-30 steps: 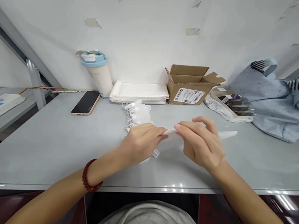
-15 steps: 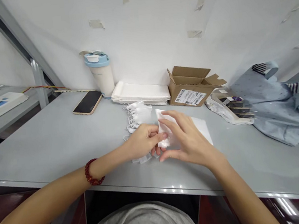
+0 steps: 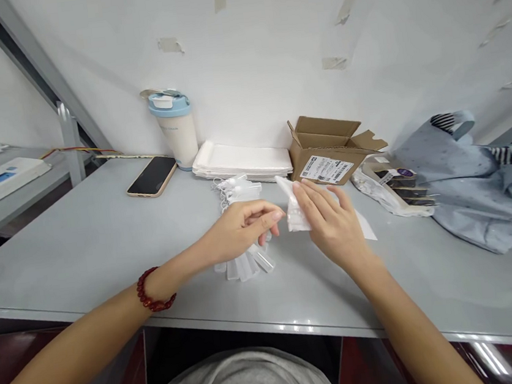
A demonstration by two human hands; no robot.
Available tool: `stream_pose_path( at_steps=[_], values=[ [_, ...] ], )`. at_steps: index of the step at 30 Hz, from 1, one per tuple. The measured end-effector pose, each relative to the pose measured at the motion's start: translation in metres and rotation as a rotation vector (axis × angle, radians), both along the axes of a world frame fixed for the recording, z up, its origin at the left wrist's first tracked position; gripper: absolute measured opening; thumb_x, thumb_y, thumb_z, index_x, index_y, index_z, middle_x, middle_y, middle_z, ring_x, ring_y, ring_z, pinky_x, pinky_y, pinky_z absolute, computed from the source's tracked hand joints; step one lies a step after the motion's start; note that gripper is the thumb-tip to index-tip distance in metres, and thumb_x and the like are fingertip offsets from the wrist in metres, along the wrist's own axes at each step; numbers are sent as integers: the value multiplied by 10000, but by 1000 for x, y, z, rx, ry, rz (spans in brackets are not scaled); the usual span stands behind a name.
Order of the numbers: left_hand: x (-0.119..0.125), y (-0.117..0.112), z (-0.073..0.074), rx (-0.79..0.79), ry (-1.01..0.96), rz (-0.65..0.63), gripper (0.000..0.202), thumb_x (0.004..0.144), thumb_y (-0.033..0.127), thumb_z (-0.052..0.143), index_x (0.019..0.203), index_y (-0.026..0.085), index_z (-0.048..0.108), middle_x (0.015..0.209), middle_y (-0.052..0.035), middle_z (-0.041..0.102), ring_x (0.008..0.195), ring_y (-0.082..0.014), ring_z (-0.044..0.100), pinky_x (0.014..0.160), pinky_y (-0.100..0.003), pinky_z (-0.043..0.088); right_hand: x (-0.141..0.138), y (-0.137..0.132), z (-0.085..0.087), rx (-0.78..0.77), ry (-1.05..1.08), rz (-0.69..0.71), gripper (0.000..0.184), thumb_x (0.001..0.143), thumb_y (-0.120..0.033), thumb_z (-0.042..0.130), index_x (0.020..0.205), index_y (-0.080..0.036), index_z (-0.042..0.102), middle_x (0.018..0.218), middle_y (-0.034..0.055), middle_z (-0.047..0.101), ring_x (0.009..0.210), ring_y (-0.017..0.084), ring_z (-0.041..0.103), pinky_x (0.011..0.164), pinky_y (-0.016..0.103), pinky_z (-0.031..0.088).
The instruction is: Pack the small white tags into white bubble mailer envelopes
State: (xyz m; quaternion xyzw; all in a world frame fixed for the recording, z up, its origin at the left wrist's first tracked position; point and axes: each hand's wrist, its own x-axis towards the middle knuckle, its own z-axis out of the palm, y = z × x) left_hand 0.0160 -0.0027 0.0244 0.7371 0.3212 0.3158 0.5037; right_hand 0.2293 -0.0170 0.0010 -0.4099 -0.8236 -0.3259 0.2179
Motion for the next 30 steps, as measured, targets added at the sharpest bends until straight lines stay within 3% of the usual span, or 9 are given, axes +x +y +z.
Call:
stream_pose_path(
  at_steps=[2,5,7,14,19,22,25,27,30],
  values=[
    [-5,5,2,16,-26,76,266,914,367,494,903,146,641,759,-10,634,537,-70,524,486,-192,405,7,12,-7,-95,-4,-102,496,901,3,294,1367,-110,424,1309,147,580,1245,249,490,982,416,330],
    [-12,12,5,71,-43,191,240,898,344,516,903,143,648,718,-9,630,516,-74,513,482,-197,417,15,30,-21,-444,-18,-334,535,888,-14,302,1378,-171,451,1333,174,534,1190,298,507,928,444,370],
    [-17,15,6,106,-57,255,210,884,319,533,898,142,645,695,-4,624,506,-74,509,491,-200,434,17,40,-31,-618,-18,-388,556,871,-32,346,1373,-239,467,1303,161,548,1154,300,522,907,442,391],
    [-26,31,8,242,-16,394,238,848,345,553,927,141,647,691,-18,646,497,-92,532,508,-222,461,19,56,-48,-643,41,-434,572,886,-62,297,1400,-276,431,1365,177,473,1229,321,436,965,545,318],
    [-39,85,13,406,296,495,282,815,340,524,947,137,669,798,-63,706,654,-160,633,635,-267,496,31,66,-52,-676,125,-434,567,900,-83,301,1404,-319,412,1401,158,439,1295,298,382,997,569,284],
    [-44,129,13,550,603,391,299,781,355,530,916,146,696,958,-85,719,900,-228,650,799,-303,486,38,70,-57,-695,172,-408,528,932,-335,411,1449,-266,328,1449,169,386,1340,292,334,1041,564,253],
    [-45,162,10,583,888,252,429,746,425,570,1037,130,683,1130,-119,685,1054,-269,608,879,-310,450,41,70,-60,-703,266,-318,790,820,-611,525,1453,-192,306,1461,205,355,1363,319,299,1075,564,214],
    [-44,176,7,584,989,187,503,731,452,587,1083,103,669,1163,-145,670,1073,-278,600,876,-298,440,42,69,-60,-693,350,-226,813,772,-645,572,1404,-168,385,1439,215,379,1360,326,310,1082,544,227],
    [-44,187,6,585,1011,162,500,734,456,588,1080,106,676,1143,-139,683,1052,-262,612,857,-267,435,43,67,-56,-613,443,-154,650,821,-560,575,1297,-126,498,1393,227,428,1324,320,369,1063,501,299]
  ],
)
